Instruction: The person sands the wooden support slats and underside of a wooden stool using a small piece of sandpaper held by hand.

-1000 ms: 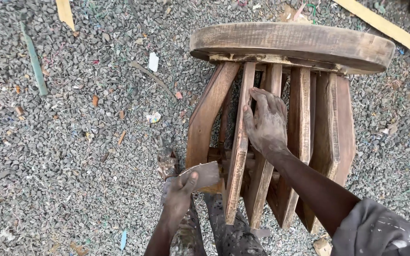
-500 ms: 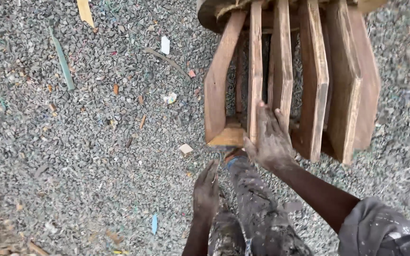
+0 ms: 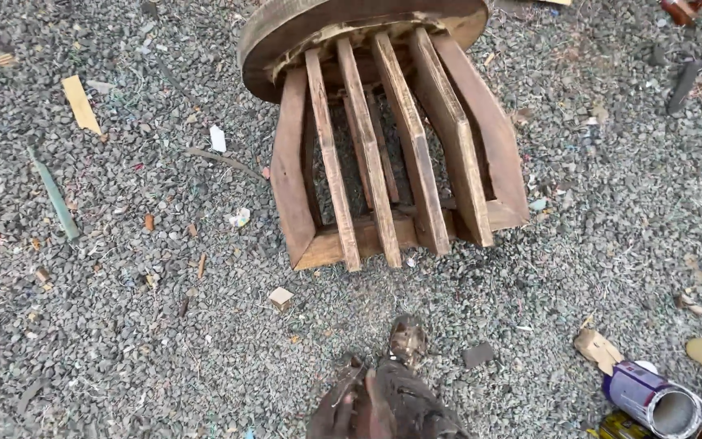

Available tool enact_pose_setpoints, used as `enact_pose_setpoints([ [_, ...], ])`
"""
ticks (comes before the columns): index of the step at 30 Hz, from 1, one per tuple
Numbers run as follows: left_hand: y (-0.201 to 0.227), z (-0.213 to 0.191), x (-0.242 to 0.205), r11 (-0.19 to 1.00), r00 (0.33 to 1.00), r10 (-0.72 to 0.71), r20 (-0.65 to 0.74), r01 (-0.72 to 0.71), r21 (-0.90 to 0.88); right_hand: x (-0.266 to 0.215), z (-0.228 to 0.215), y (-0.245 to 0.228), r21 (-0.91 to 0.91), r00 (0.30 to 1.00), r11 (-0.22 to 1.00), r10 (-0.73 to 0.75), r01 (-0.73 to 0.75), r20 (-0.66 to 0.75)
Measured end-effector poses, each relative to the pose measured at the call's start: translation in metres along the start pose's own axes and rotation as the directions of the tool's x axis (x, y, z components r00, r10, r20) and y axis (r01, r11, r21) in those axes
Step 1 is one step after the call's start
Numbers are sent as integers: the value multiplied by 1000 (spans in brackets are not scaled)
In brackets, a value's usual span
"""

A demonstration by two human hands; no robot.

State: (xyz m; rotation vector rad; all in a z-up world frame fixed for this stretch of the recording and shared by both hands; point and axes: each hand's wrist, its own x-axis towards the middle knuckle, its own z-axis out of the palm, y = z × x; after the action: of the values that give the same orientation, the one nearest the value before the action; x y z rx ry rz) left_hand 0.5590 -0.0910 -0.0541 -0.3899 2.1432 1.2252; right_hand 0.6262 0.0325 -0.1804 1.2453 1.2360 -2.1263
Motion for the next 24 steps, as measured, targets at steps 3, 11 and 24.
enact_pose_setpoints([
  [3, 3, 26, 4, 929, 934, 353, 54, -356, 98, -16, 58, -103, -243, 983, 967, -115, 77, -144],
  [11, 63, -20, 51, 412, 660, 696, 283, -690, 595, -42, 86, -206, -212, 925, 902, 378, -375, -28],
  [24, 54, -174, 214, -265, 351, 709, 611, -671, 693, -20, 209, -273, -699, 360, 650, -754, 297, -549],
])
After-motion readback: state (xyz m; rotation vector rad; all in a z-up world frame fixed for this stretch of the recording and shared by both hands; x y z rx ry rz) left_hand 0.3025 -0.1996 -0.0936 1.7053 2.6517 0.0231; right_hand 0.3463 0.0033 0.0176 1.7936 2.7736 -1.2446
